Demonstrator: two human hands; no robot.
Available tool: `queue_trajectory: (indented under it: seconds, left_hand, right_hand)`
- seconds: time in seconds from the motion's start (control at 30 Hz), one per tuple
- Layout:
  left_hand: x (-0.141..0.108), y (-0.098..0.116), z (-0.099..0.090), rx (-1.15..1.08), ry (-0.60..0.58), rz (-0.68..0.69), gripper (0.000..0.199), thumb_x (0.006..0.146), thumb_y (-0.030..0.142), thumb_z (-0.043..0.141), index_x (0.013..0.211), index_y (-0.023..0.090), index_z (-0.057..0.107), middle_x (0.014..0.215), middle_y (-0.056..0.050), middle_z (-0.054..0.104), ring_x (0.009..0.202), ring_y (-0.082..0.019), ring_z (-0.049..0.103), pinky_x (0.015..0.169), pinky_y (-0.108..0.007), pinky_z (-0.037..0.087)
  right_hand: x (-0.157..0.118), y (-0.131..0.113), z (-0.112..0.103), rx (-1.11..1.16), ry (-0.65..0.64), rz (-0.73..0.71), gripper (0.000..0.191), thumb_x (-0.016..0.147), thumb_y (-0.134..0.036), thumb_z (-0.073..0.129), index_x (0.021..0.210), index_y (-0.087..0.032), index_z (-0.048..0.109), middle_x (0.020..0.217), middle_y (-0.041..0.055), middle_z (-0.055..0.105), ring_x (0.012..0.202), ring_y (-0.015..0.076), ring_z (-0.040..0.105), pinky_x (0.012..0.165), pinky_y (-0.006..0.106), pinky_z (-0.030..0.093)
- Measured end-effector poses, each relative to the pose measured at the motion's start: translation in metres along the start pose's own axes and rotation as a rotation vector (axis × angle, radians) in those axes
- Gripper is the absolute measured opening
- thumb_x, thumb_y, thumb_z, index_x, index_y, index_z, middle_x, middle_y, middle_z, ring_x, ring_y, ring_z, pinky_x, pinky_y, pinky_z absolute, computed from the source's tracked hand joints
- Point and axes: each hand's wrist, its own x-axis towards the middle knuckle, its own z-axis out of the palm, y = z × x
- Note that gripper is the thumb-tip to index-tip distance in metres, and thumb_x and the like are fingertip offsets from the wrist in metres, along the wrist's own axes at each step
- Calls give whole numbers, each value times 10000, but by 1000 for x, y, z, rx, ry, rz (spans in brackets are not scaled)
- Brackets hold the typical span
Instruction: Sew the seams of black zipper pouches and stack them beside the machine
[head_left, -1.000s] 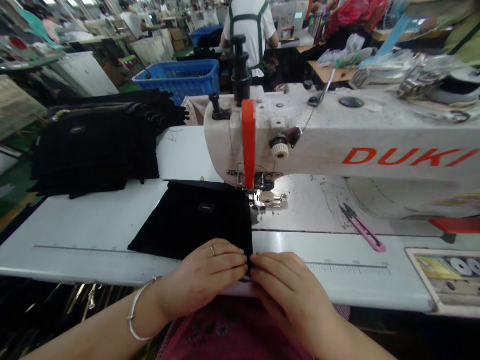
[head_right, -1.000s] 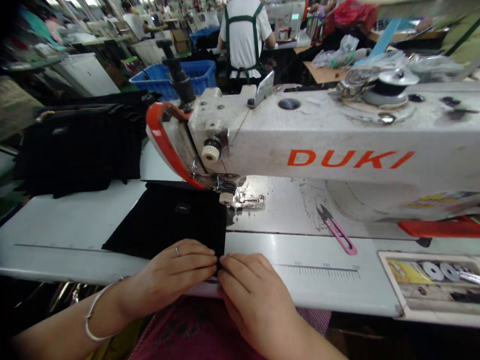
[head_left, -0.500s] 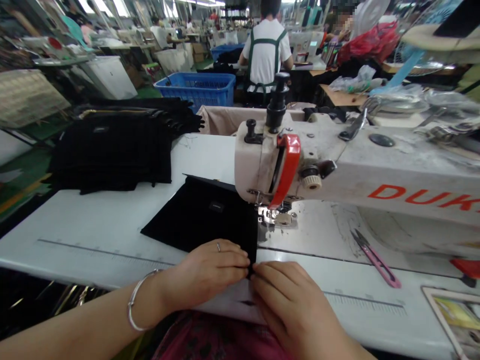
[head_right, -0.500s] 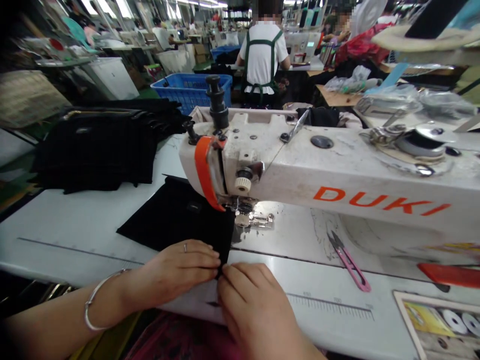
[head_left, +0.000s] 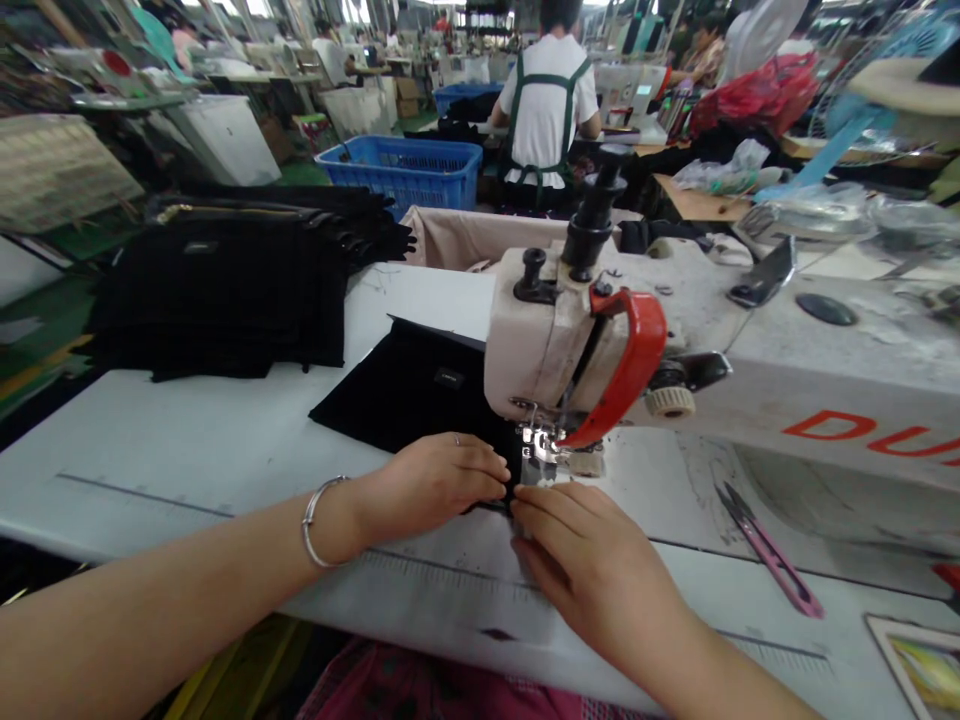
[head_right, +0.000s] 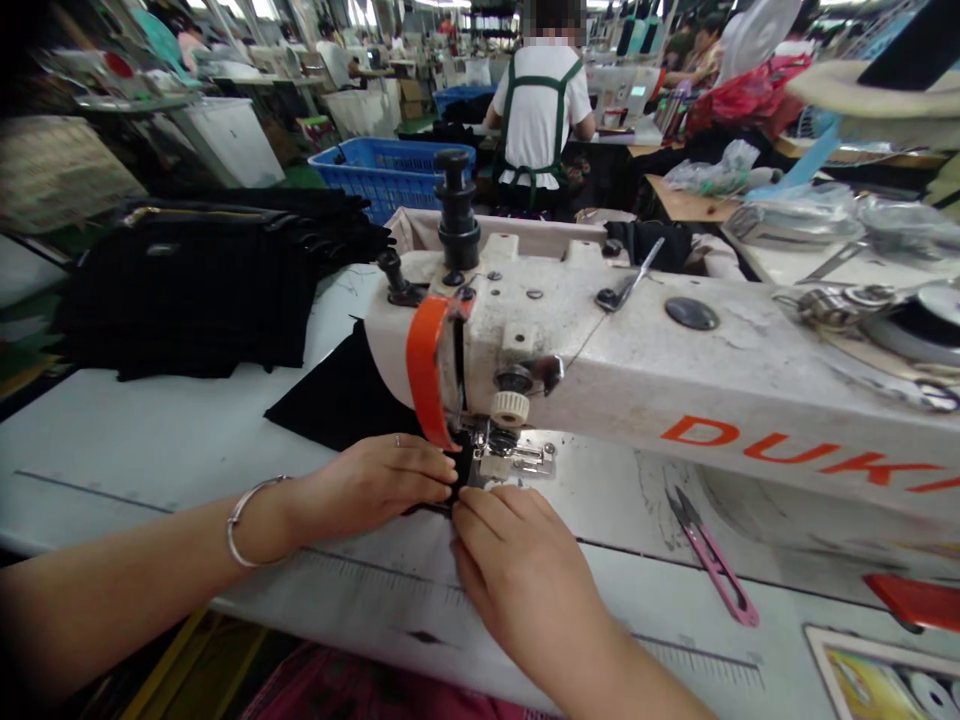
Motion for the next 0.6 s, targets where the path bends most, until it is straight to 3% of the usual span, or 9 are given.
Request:
queue_trajectory:
  seconds: [0.13, 0.4, 0.6]
  left_hand:
    - [6, -13, 1, 10, 11, -37, 207, 953, 87, 547, 1076, 159, 697, 1152, -42, 724, 1114, -190, 659, 1040, -348, 501]
    - [20, -34, 0, 0, 89, -167, 182, 964, 157, 568, 1006, 192, 741, 1057, -22, 749, 1022, -167, 684, 933, -295, 542]
    - [22, -52, 8, 45, 117, -215, 224, 1001, 264, 526, 1033, 187, 734, 1133, -65, 707, 1038, -187, 656, 919, -326, 539]
  right_hand:
    - [9, 9, 0, -43, 6, -6, 254, 926, -140, 569, 1174, -144, 625, 1182, 97, 665, 1054, 285, 604, 894, 476, 528]
    - [15, 22, 8, -115, -2, 62, 296, 923, -183, 563, 1206, -111, 612, 1264, 130, 618, 1088, 333, 599, 918, 525, 532]
    - [13, 24, 15, -114, 3, 68, 305, 946, -169, 516, 1229, -100, 606, 1257, 134, 616, 1085, 323, 599, 924, 523, 526]
